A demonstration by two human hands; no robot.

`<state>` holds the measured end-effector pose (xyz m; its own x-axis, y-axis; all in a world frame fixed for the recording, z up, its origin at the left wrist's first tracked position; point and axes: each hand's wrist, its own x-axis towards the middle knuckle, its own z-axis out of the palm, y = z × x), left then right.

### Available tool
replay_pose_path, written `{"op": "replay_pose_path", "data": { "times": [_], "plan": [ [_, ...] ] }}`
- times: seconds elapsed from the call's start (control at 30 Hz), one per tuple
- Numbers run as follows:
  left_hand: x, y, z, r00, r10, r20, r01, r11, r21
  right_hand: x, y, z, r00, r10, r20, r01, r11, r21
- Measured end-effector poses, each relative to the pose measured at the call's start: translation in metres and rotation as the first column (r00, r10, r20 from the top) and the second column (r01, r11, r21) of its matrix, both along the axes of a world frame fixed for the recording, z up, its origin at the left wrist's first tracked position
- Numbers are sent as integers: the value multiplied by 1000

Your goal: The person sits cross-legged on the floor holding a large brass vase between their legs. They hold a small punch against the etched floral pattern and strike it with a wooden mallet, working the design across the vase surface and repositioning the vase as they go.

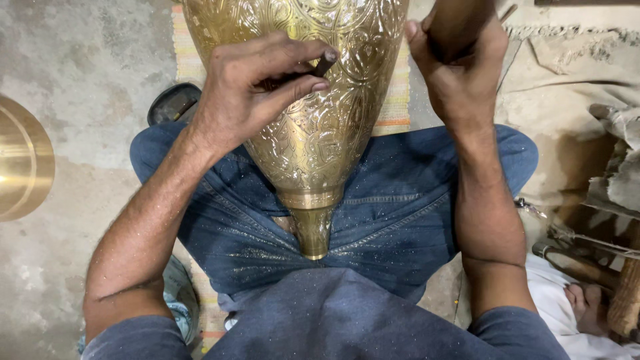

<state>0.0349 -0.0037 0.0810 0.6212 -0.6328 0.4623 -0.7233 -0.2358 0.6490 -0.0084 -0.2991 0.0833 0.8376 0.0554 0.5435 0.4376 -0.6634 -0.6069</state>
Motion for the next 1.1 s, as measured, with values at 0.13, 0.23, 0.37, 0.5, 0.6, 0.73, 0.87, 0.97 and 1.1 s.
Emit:
{"op": "replay_pose_path", "data": {
  "times": [0.13,0.23,0.37,0.5,0.6,0.73,0.87,0.97,1.1],
  "plan": [
    [1,-1,1,1000,-12,24,13,1000,-22,-1,3,-7,984,-6,176,62,947,-315],
    [0,-1,2,1000,-20,11,20,999,-25,-2,4,-9,994,109,-20,-106,987,122],
    [1,-2,5,1000,19,24,-20,999,30,-2,3,-10,980,-20,197,68,968,-242],
    [-1,-2,8,1000,-18,10,18,1000,0,1,2,-14,987,23,-158,-7,995,102],
    [1,-4,10,1000,-11,22,11,1000,10,3,4,-18,934,-78,347,236,867,-439],
    [1,-7,10,999,-8,43,8,1000,1,4,13,-15,980,-118,-158,121,993,10],
    [-2,-5,7,1000,0,-8,0,1000,13,1,19,-3,985,-160,-67,162,987,25],
    [-1,-3,3,999,23,43,-23,1000,16,1,12,4,998,-62,29,67,962,-263],
    [1,-9,-10,977,65,-203,-108,972,-207,14,-3,7,923,-8,384,207,852,-481]
  ]
}}
